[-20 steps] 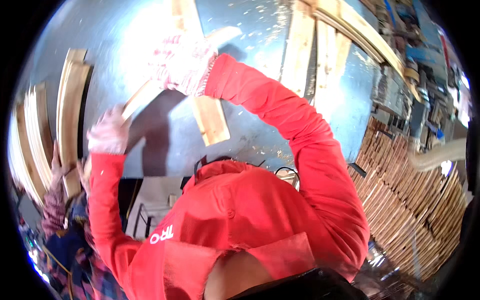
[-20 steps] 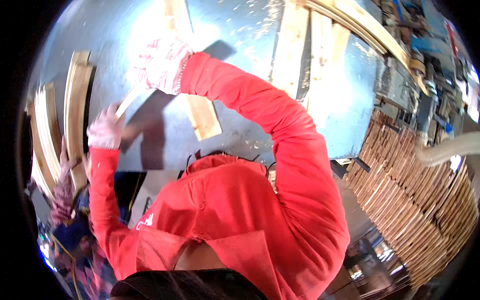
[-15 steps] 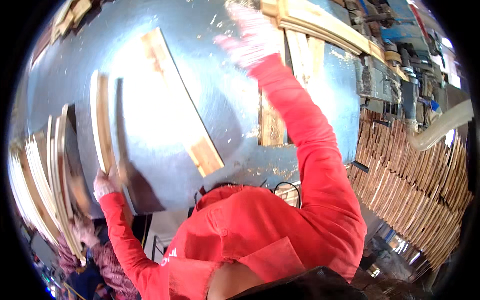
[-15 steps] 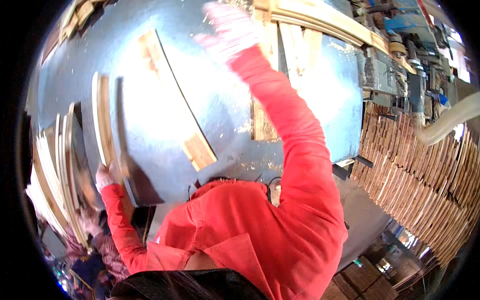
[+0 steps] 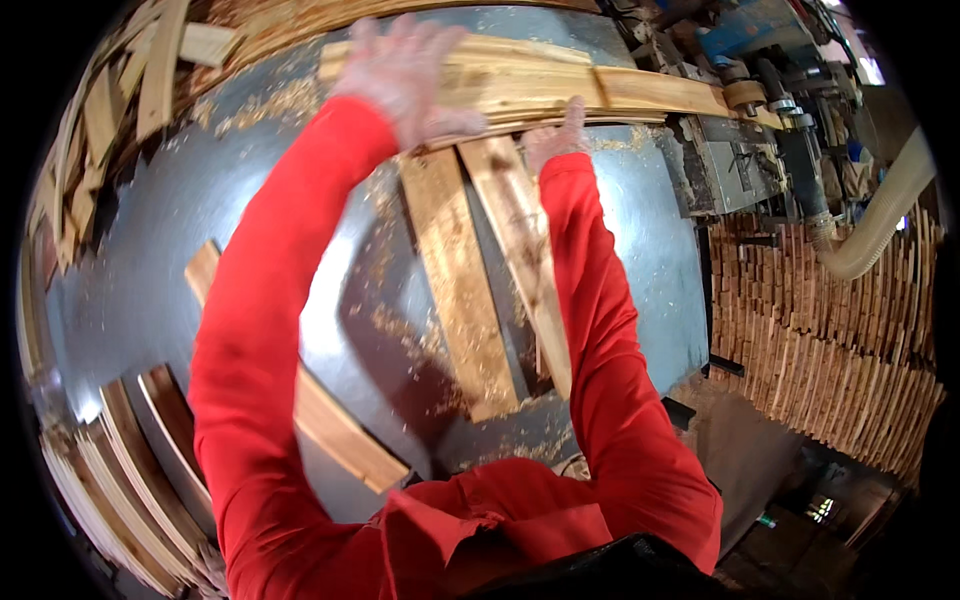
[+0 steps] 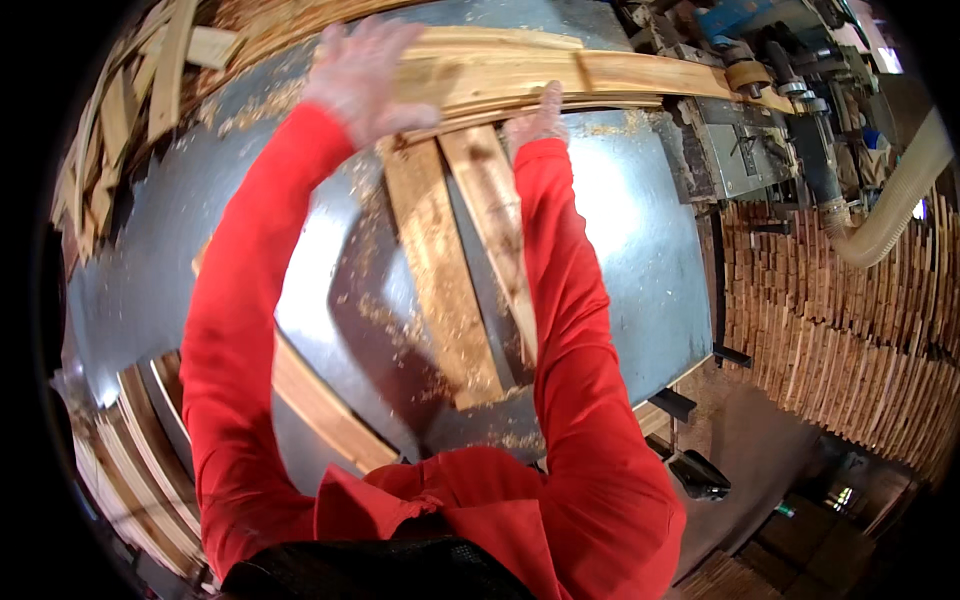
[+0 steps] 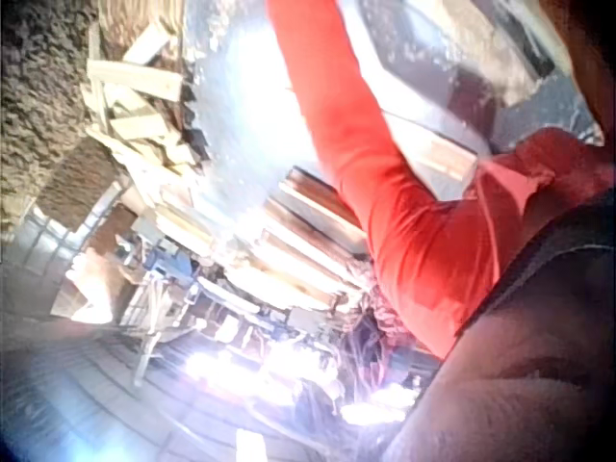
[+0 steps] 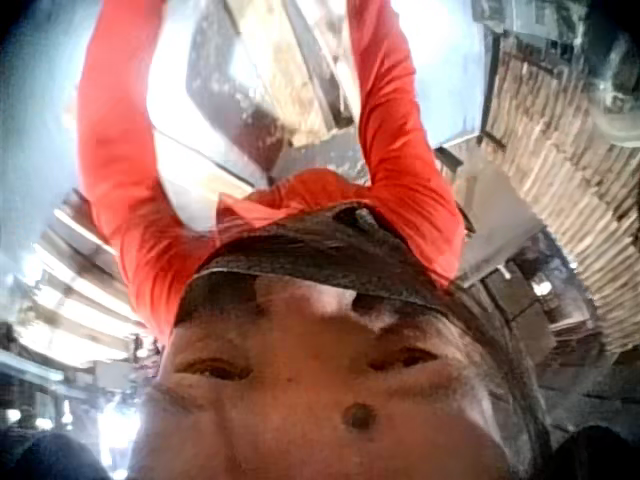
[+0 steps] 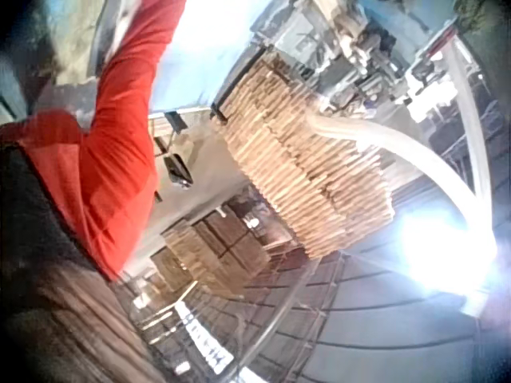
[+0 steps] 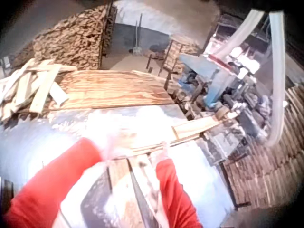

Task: The person sorts wooden planks on a metal table, picking them up one by one, inspecting them, and stacking them into a neat pile. The person wears gloves and handles the wood with both hands.

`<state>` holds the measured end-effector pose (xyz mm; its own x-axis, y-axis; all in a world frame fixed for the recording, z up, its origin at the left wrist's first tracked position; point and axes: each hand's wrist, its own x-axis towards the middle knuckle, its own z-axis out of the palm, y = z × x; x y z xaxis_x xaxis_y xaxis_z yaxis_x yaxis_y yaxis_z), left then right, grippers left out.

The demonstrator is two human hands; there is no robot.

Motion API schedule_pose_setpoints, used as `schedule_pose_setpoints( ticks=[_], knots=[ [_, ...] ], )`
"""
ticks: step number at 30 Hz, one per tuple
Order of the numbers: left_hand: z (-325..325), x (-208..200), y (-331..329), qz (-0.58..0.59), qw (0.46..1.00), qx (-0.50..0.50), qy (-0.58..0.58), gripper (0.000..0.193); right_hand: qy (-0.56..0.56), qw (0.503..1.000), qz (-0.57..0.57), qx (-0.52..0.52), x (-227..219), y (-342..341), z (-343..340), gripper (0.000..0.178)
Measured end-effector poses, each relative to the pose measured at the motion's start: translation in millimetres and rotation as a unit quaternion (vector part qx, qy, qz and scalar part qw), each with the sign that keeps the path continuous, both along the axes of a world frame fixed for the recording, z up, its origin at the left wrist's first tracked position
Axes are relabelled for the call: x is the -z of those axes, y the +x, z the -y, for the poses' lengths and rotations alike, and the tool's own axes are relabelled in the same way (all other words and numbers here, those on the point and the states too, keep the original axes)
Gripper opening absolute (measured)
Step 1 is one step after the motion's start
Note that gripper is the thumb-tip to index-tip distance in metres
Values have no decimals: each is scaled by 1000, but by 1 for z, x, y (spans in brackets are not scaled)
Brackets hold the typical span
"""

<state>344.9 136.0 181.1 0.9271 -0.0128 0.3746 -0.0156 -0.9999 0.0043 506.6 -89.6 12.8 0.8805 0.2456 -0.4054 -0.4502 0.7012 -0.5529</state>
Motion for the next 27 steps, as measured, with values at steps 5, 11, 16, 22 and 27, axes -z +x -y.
schedule_pose_setpoints(
  ticks=[5, 11, 16, 22, 27],
  knots=[
    [46, 8, 96, -370, 922, -40, -110, 106, -147, 989, -24, 0, -29, -2, -37, 62],
    [52, 11, -20, -379, 881, -167, -229, 113, -286, 923, 206, -156, -20, -85, -54, 63],
    [91, 98, -205, -150, 779, -264, -549, 126, -569, 716, 252, -317, -84, -213, -64, 105],
    [126, 35, -302, -183, 525, -317, -768, 94, -584, 579, 368, -435, -129, -336, -47, 120],
    [128, 197, -387, 32, 409, -185, -893, 40, -510, 526, 351, -583, -74, -347, -38, 125]
  ],
)
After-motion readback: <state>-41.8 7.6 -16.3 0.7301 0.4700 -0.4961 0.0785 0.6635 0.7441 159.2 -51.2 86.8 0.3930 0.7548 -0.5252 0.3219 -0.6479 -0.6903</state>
